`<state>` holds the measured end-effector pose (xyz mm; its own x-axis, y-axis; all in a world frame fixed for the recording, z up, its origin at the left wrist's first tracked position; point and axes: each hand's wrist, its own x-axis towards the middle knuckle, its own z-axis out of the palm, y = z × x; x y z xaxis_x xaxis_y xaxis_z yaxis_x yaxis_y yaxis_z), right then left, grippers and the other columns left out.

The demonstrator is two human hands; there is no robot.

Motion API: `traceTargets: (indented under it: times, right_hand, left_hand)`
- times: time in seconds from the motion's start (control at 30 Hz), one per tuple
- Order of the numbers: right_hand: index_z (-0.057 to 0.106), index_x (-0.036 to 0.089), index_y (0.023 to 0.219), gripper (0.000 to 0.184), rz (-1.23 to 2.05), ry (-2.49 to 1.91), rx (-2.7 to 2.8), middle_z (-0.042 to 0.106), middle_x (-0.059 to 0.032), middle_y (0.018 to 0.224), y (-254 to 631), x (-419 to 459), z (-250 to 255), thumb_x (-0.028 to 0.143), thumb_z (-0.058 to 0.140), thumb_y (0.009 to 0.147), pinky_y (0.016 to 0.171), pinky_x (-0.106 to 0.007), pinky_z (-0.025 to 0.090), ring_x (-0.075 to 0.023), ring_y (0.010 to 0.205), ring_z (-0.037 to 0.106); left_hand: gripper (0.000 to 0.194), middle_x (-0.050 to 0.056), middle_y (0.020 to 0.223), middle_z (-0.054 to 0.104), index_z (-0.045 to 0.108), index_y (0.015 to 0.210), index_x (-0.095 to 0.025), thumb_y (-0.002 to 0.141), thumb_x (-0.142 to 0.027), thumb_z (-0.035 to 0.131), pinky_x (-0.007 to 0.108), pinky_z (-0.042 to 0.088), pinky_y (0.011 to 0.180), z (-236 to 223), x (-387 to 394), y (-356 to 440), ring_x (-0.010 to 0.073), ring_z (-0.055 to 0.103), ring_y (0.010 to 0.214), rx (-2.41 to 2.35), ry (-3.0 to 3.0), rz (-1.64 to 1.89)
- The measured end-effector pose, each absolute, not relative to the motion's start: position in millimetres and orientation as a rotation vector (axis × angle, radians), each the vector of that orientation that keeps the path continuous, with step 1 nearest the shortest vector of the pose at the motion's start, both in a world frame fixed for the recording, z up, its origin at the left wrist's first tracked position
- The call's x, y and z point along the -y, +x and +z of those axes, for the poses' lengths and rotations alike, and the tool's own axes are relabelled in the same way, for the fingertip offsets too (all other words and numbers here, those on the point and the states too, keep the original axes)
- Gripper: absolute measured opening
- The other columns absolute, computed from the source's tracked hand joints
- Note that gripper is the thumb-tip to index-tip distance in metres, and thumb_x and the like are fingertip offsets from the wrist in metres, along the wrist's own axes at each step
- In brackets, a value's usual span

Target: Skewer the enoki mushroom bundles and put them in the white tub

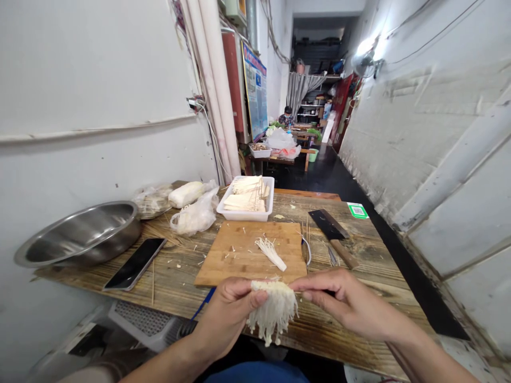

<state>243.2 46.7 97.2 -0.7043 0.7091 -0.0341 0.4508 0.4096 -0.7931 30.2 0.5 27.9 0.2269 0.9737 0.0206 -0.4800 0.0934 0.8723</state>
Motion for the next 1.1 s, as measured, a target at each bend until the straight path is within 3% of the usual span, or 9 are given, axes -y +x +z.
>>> traceTargets:
  times: [0.13,0.27,0.47,0.57,0.63,0.73,0.8,0.93,1.1]
  right_hand:
    - [0.063,0.027,0.117,0.031,1.105,-1.089,2.347,0.070,-0.0019,0.092,236,-42,95,0.035,0.049,0.091,0.070,-0.024,0.052,-0.0147,0.081,0.064]
    - [0.062,0.027,0.119,0.032,1.031,-1.104,2.304,0.069,-0.0036,0.106,234,-35,80,0.034,0.046,0.093,0.087,-0.028,0.049,-0.0170,0.099,0.063]
    - [0.060,0.024,0.122,0.035,1.011,-1.201,2.151,0.066,-0.0070,0.115,242,-25,37,0.035,0.046,0.093,0.088,-0.030,0.049,-0.0193,0.102,0.062]
    - [0.063,0.022,0.118,0.035,1.031,-1.243,2.036,0.067,-0.0079,0.112,252,-29,21,0.038,0.047,0.092,0.087,-0.031,0.050,-0.0199,0.099,0.063]
    - [0.066,0.021,0.112,0.036,0.977,-1.296,1.921,0.069,-0.0081,0.108,264,-33,13,0.043,0.049,0.089,0.087,-0.032,0.050,-0.0216,0.098,0.064]
    - [0.069,0.019,0.107,0.041,0.859,-1.399,1.746,0.070,-0.0092,0.104,285,-40,3,0.049,0.054,0.084,0.087,-0.036,0.050,-0.0246,0.096,0.064]
    - [0.069,0.018,0.106,0.043,0.796,-1.454,1.659,0.070,-0.0106,0.103,297,-42,-3,0.051,0.056,0.082,0.088,-0.039,0.049,-0.0258,0.095,0.064]
    - [0.068,0.017,0.105,0.045,0.756,-1.499,1.523,0.071,-0.0110,0.097,312,-43,-14,0.052,0.058,0.080,0.083,-0.039,0.050,-0.0257,0.090,0.064]
    - [0.067,0.016,0.108,0.044,0.837,-1.498,1.473,0.070,-0.0099,0.096,314,-40,-22,0.050,0.057,0.081,0.078,-0.034,0.050,-0.0230,0.087,0.063]
  left_hand:
    - [0.019,0.004,0.076,0.071,0.077,0.083,-0.017,0.073,-0.033,0.072,0.024,0.045,0.066,24,-4,32,0.0137,0.059,0.068,-0.744,0.933,1.220]
    - [0.025,0.005,0.079,0.071,0.076,0.084,-0.014,0.070,-0.036,0.074,0.023,0.044,0.065,15,-7,36,0.0140,0.058,0.069,-0.827,0.948,1.233]
    - [0.032,0.003,0.060,0.065,0.072,0.069,-0.009,0.067,-0.041,0.075,0.020,0.038,0.052,-10,-14,55,0.0085,0.049,0.051,-0.866,0.883,1.118]
    - [0.037,0.007,0.077,0.072,0.074,0.088,-0.011,0.069,-0.043,0.072,0.025,0.046,0.061,-21,-38,50,0.0160,0.061,0.064,-0.832,0.977,0.979]
    - [0.043,0.010,0.098,0.072,0.069,0.107,-0.015,0.072,-0.040,0.070,0.033,0.049,0.079,-29,-65,38,0.0232,0.065,0.089,-0.901,1.177,0.991]
    - [0.029,0.011,0.117,0.066,0.069,0.107,-0.018,0.083,-0.029,0.058,0.042,0.031,0.106,-44,-111,19,0.0251,0.054,0.117,-1.166,1.784,1.087]
    - [0.030,0.009,0.126,0.061,0.066,0.112,-0.019,0.084,-0.021,0.054,0.044,0.020,0.111,-54,-134,13,0.0250,0.042,0.129,-1.111,2.195,0.824]
    - [0.042,0.010,0.137,0.051,0.053,0.127,-0.019,0.086,-0.012,0.048,0.046,0.011,0.112,-62,-151,22,0.0237,0.039,0.131,-0.956,2.567,0.252]
    - [0.030,0.012,0.115,0.064,0.064,0.108,-0.017,0.083,-0.012,0.050,0.045,0.019,0.106,-57,-155,36,0.0268,0.054,0.109,-1.032,2.572,0.138]
